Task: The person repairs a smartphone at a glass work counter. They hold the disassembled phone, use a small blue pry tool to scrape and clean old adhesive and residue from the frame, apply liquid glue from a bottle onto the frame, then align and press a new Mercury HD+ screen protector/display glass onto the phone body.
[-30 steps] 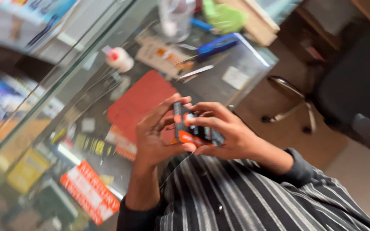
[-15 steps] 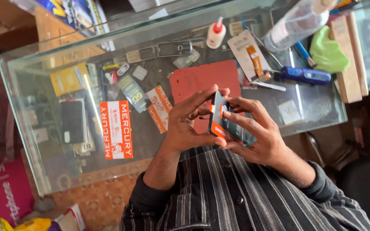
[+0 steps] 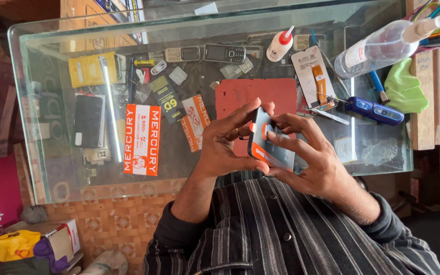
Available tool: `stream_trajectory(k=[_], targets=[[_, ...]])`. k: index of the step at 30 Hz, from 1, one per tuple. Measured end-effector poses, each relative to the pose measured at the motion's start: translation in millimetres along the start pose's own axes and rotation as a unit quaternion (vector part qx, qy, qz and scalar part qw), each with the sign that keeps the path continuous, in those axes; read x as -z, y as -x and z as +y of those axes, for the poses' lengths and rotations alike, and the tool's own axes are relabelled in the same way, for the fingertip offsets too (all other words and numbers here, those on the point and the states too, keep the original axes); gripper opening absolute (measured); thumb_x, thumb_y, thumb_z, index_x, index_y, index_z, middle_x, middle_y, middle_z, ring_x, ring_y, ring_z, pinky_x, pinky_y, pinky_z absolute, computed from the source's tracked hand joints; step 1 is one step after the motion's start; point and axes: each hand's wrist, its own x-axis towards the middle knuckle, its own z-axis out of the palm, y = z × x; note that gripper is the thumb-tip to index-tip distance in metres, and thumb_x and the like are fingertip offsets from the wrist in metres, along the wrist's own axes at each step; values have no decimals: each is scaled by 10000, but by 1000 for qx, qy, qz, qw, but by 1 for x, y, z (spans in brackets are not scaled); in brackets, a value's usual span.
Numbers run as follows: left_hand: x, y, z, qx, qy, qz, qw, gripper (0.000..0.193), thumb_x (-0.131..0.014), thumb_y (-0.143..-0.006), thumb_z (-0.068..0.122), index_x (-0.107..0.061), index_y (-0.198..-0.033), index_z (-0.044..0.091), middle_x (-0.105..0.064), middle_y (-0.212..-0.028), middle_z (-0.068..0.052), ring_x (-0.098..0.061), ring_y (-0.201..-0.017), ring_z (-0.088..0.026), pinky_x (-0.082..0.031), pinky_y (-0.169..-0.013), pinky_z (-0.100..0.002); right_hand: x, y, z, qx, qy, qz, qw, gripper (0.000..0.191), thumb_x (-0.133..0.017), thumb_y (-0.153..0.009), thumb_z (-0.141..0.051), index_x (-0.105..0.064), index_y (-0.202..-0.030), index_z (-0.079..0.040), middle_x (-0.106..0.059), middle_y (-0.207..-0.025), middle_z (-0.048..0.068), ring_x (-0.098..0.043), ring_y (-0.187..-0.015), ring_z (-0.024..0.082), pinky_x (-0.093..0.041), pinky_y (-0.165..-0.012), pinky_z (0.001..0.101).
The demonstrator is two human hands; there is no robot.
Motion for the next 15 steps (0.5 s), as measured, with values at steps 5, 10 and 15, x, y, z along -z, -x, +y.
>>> stream_trajectory(k=[5,10,15], targets=[[3,2,-15,1,97,41,994,980,-948,-836,166,-388,-1641,154,-591,-1486,-159,-599,-1377,-256,-540,-1159,-430,6,-12,2,1,11,-38,999,767,-790,-796,-480,-610,-1415,-65,-479,-1453,195,-562,-1260,374,-462,-1075,453],[6,-8,-39,-6,256,127,958,646,-876,-955,229,-527,-1492,150,-608,-1401,-224,-638,-1283,-380,-563,-1111,-496,19,-23,14,-20,-176,-60,982,630,-408,-1004,-431,-555,-1439,0,-463,-1518,268,-468,-1385,427,-331,-1179,496],[17,-11,-42,40,345,178,920,683,-838,-936,370,-520,-1510,179,-609,-1368,-221,-610,-1306,-396,-553,-1093,-474,17,-2,12,2,-171,36,985,527,-630,-998,-384,-623,-1379,-20,-642,-1415,234,-553,-1431,376,-415,-1237,509]])
